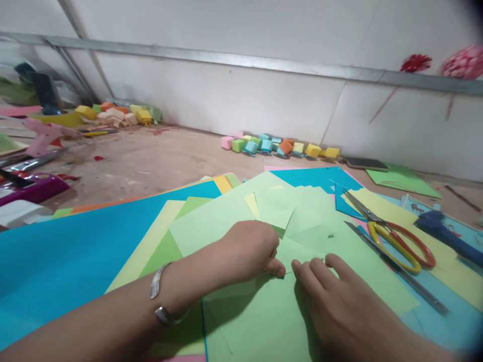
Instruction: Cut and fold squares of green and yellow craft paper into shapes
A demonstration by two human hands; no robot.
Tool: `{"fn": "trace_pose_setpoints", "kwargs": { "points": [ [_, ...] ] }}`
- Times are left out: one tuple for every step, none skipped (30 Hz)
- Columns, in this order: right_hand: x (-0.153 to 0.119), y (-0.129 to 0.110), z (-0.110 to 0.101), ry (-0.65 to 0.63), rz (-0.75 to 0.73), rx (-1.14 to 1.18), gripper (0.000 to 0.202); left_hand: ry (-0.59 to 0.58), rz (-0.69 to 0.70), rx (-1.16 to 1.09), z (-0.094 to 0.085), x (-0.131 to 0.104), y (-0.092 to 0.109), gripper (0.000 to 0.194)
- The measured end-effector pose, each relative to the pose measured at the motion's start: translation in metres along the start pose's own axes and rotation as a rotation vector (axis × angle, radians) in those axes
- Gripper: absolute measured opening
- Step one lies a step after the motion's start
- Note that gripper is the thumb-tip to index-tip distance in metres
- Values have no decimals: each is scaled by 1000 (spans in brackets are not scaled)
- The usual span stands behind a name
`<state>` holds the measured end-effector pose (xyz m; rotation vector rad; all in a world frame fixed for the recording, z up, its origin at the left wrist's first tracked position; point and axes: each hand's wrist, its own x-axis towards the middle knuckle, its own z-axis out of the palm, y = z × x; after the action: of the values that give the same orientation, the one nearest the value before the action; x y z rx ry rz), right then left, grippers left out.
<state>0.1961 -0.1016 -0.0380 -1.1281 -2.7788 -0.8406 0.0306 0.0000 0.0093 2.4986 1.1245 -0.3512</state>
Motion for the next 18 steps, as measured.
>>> {"fn": "trace_pose_setpoints", "kwargs": {
  "points": [
    [-2, 0, 0, -15, 27, -25, 21, 4, 0, -6, 0, 0, 0, 42],
    [-4, 1, 1, -38, 61, -47, 15, 8, 1, -10, 0, 0, 0, 43],
    [-6, 3, 2, -63, 94, -67, 9, 11, 2, -14, 0, -1, -1, 44],
    [-8, 4, 3, -93, 122, -87, 9, 14, 7, -18, 0, -1, -1, 44],
    [-9, 5, 4, -119, 143, -108, 11, 15, 10, -22, 1, -1, -1, 43],
    [-10, 6, 5, -135, 154, -127, 13, 16, 13, -24, 1, 0, -1, 43],
    [-10, 7, 5, -147, 152, -143, 14, 19, 14, -22, 2, 0, 0, 44],
    [-10, 7, 5, -162, 142, -154, 13, 28, 12, -18, 3, 1, 0, 46],
    [-9, 7, 4, -173, 124, -161, 12, 38, 4, -10, 4, 1, 2, 50],
    [-8, 7, 3, -183, 105, -168, 11, 50, -7, 1, 5, 2, 3, 53],
    [-7, 7, 2, -197, 85, -173, 10, 61, -21, 13, 6, 2, 5, 55],
    [-6, 7, 0, -214, 66, -175, 9, 69, -33, 23, 6, 3, 7, 55],
    [-5, 8, -1, -226, 56, -175, 9, 72, -42, 30, 6, 3, 8, 54],
    [-4, 8, -1, -229, 53, -172, 10, 69, -44, 36, 6, 2, 9, 53],
    [-4, 9, -1, -228, 56, -166, 10, 61, -46, 40, 5, 2, 9, 51],
    [-4, 10, -1, -223, 59, -156, 10, 50, -45, 40, 5, 1, 8, 50],
    [-4, 10, -1, -214, 64, -146, 11, 41, -38, 36, 5, 0, 7, 49],
    [-4, 11, 0, -206, 68, -138, 11, 36, -23, 28, 4, 0, 4, 47]
  ]
}}
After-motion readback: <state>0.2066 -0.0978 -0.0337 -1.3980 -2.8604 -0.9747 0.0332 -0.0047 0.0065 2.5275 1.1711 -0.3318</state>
